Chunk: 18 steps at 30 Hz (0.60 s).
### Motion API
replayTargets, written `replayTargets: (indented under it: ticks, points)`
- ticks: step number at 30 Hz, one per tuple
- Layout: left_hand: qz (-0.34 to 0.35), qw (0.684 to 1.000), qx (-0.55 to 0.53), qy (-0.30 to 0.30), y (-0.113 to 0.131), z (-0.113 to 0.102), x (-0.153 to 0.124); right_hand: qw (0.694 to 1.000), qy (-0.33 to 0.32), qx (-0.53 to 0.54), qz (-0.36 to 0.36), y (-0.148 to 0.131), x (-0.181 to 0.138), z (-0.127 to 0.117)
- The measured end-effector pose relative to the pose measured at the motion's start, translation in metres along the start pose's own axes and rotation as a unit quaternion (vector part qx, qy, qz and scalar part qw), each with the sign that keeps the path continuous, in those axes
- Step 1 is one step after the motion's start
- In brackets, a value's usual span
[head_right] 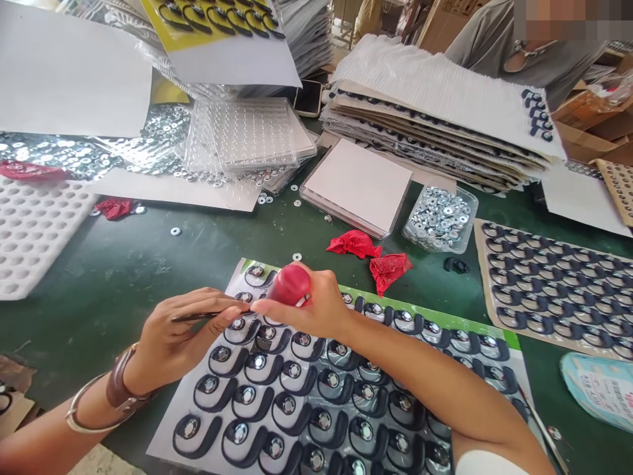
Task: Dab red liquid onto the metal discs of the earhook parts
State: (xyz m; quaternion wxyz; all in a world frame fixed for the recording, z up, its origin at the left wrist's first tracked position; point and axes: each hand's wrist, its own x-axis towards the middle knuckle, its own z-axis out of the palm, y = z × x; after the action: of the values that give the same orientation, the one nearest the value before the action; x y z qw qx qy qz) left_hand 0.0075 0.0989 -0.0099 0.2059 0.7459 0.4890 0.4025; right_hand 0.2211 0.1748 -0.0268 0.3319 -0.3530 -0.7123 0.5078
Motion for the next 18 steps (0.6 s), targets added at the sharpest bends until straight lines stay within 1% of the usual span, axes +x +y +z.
replayTargets:
  ticks: [3,6,8,10,12,13,14,15,16,17,18]
  points:
    - [0.086,0.995,0.044,0.011,0.008,-0.001,-0.014,0.998,0.017,0.027,0.050,-0.011,-0.003,-0.003]
    - [0.172,0.981,0.086,-0.016,0.018,-0.001,-0.030,0.995,0.048,0.049,0.066,-0.008,-0.013,0.005]
    - [0.196,0.974,0.111,-0.032,0.023,-0.001,-0.037,0.993,0.061,0.077,0.069,0.000,-0.022,0.015]
    - [0.206,0.969,0.132,-0.035,0.026,0.001,-0.040,0.990,0.060,0.111,0.070,0.008,-0.028,0.023]
    - [0.214,0.965,0.145,-0.037,0.028,0.002,-0.043,0.983,0.052,0.157,0.083,0.009,-0.028,0.025]
    - [0.217,0.964,0.146,-0.039,0.029,0.002,-0.045,0.977,0.054,0.182,0.093,0.008,-0.024,0.022]
    - [0.217,0.964,0.148,-0.039,0.030,0.002,-0.048,0.971,0.069,0.207,0.103,0.005,-0.018,0.017]
    - [0.223,0.963,0.145,-0.039,0.030,0.002,-0.051,0.963,0.094,0.227,0.110,0.002,-0.010,0.009]
    - [0.201,0.967,0.150,-0.029,0.029,0.003,-0.054,0.955,0.127,0.243,0.114,-0.003,-0.002,-0.001]
    - [0.199,0.966,0.163,-0.011,0.026,0.005,-0.055,0.947,0.162,0.252,0.115,-0.008,0.007,-0.014]
    - [0.208,0.962,0.175,0.027,0.020,0.008,-0.053,0.940,0.192,0.257,0.114,-0.013,0.014,-0.028]
